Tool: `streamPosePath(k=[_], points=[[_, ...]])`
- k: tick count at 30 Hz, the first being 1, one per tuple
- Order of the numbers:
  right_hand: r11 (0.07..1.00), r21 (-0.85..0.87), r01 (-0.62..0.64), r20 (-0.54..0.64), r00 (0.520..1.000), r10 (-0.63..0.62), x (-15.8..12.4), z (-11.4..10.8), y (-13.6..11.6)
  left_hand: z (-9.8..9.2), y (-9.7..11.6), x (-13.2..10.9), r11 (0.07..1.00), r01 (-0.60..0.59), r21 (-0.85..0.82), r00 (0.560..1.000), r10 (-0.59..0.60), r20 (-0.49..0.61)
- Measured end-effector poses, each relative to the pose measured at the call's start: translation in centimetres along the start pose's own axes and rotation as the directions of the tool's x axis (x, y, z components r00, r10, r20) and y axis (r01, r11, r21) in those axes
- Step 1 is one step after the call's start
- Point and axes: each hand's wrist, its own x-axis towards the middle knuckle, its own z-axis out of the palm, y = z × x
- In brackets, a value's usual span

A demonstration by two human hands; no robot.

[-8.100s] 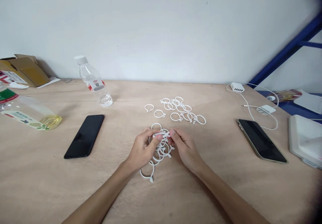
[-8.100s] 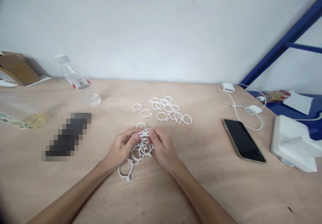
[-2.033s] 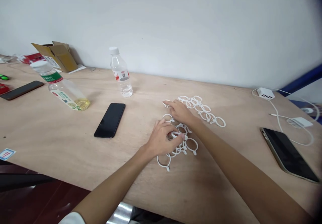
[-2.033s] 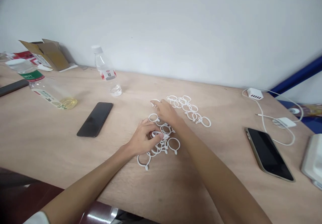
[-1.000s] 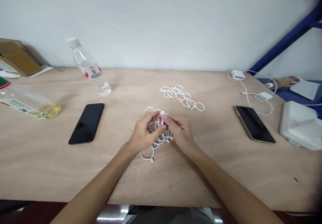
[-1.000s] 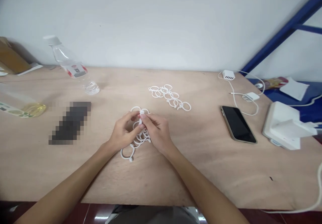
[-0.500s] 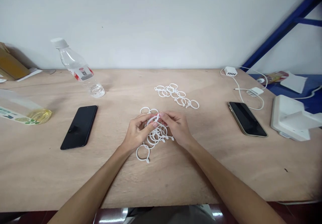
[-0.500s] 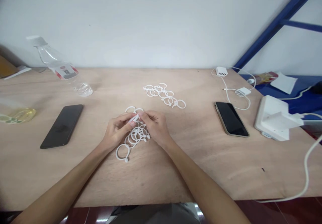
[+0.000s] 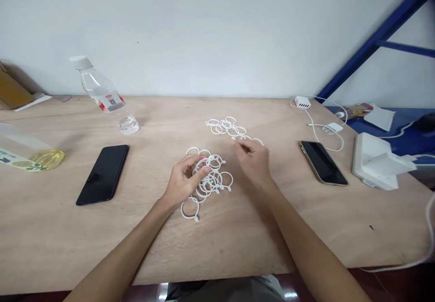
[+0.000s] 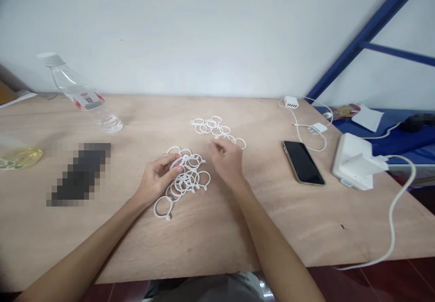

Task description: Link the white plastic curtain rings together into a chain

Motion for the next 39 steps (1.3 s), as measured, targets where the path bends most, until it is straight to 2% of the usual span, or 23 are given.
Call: streamPosePath(k=[2,3,5,7,9,13,15,16,18,21,23,26,30,33,35,36,39], points=[[0.976,-0.215,-0.024,-0.146,0.989,-0.008,1.4,-1.8,1.9,0.1,-0.4,0.0,1.0,-0.006,-0.006,1.0,0.006,-0.03],[0.943,-0.331,-0.037,-0.153,0.988,-0.015,2.0,-2.7,2.9,0.2,-0.6,-0.1,1.0,-0.01,-0.006,0.999,0.01,-0.039],[0.858,-0.5,-0.115,-0.137,0.989,0.052,2.8,-4.2,5.0,0.2,-1.0,-0.1,1.0,-0.011,0.003,0.999,0.011,-0.039],[0.813,-0.557,-0.172,-0.096,0.985,0.143,3.2,-5.2,6.5,0.2,-1.1,-0.1,1.0,-0.016,0.014,0.999,0.016,-0.033],[0.81,-0.558,-0.18,-0.065,0.983,0.174,3.2,-5.5,7.3,0.2,-1.1,-0.1,0.999,-0.026,0.036,0.999,0.027,-0.027],[0.901,-0.413,-0.136,-0.117,0.989,0.095,3.3,-5.1,6.8,0.0,-0.6,-0.1,0.986,-0.051,0.156,0.998,0.046,0.034],[0.974,-0.174,-0.145,-0.154,0.981,0.119,3.3,-4.4,5.8,0.0,-0.4,-0.1,0.977,-0.061,0.205,0.997,0.049,0.065],[0.987,-0.016,-0.162,-0.135,0.978,0.158,3.3,-3.9,5.1,-0.1,-0.3,-0.1,0.973,-0.066,0.221,0.996,0.052,0.07],[0.931,0.29,-0.223,-0.002,0.972,0.234,2.8,-2.9,3.6,-0.1,-0.2,-0.1,0.965,-0.079,0.252,0.995,0.063,0.072],[0.799,0.497,-0.337,0.263,0.937,0.231,1.6,-1.3,1.2,0.0,-0.1,-0.1,0.949,-0.101,0.299,0.994,0.085,0.067],[0.74,0.539,-0.401,0.416,0.891,0.18,0.6,-0.5,-0.2,0.1,0.1,-0.2,0.944,-0.099,0.315,0.995,0.083,0.064],[0.655,0.567,-0.5,0.581,0.806,0.112,-0.6,0.1,-1.5,0.2,0.3,-0.3,0.949,-0.086,0.305,0.996,0.07,0.063],[0.606,0.54,-0.584,0.697,0.714,0.067,-1.4,0.3,-2.4,0.3,0.6,-0.3,0.962,-0.103,0.254,0.995,0.096,0.042],[0.601,0.513,-0.612,0.743,0.668,0.047,-2.0,0.6,-2.7,0.3,0.6,-0.3,0.976,-0.115,0.185,0.991,0.127,-0.051],[0.618,0.494,-0.612,0.747,0.662,0.058,-2.3,0.9,-2.8,0.3,0.6,-0.4,0.984,-0.112,0.138,0.982,0.131,-0.136],[0.638,0.485,-0.599,0.733,0.676,0.078,-2.5,1.1,-2.8,0.3,0.6,-0.5,0.986,-0.112,0.123,0.976,0.132,-0.171],[0.699,0.484,-0.526,0.626,0.766,0.143,-2.6,1.4,-2.8,0.2,0.9,-0.7,0.975,-0.159,0.156,0.964,0.187,-0.189]])
